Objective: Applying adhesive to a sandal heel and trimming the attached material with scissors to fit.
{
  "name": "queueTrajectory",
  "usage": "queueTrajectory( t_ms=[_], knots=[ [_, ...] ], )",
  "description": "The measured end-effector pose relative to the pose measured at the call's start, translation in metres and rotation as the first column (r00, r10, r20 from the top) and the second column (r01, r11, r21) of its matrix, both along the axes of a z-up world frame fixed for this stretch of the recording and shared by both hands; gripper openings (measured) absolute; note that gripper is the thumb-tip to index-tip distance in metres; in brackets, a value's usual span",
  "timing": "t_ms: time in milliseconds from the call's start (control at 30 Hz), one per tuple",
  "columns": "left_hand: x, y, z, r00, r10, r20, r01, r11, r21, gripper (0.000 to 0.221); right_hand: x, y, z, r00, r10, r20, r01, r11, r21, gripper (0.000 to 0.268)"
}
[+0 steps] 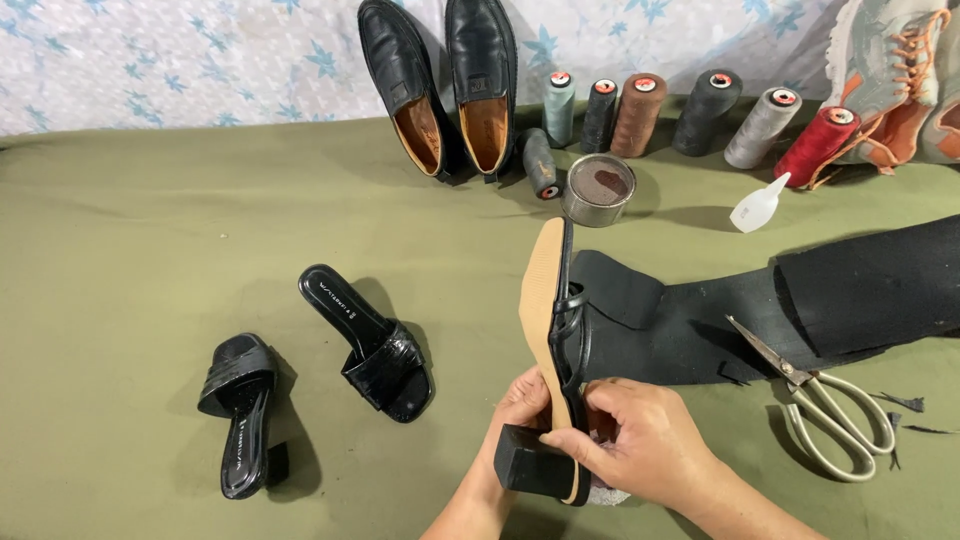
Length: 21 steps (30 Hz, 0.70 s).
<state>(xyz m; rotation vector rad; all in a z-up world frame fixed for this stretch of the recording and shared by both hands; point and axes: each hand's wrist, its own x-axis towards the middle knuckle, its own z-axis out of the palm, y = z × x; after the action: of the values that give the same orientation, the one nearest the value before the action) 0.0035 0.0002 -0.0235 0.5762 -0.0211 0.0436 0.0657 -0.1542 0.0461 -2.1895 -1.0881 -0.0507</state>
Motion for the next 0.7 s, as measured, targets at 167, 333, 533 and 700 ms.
queueTrajectory(
  t_ms=[167,333,533,700],
  knots=[
    [0.004,0.0,-0.014,1.0,0.016,0.017,-0.015,0.999,-0.052,0.033,0.007,0.0,0.006,0.982,0.034,0.186,-0.025,0.998,-0.052,0.05],
    [0.007,0.008,-0.015,0.96,0.275,0.057,-0.276,0.885,0.376,0.033,0.034,-0.004,0.016,0.925,0.066,0.374,-0.067,0.998,-0.01,0.035],
    [-0.011,0.005,-0.008,0.539,0.697,0.473,-0.566,-0.116,0.816,0.071,0.077,-0.012,0.001,0.853,0.176,0.492,-0.115,0.982,-0.15,0.033],
    [0.01,0.004,-0.007,0.557,0.192,0.808,-0.44,-0.757,0.484,0.05,0.099,-0.008,-0.017,0.874,0.228,0.428,-0.062,0.928,-0.368,0.014]
  ],
)
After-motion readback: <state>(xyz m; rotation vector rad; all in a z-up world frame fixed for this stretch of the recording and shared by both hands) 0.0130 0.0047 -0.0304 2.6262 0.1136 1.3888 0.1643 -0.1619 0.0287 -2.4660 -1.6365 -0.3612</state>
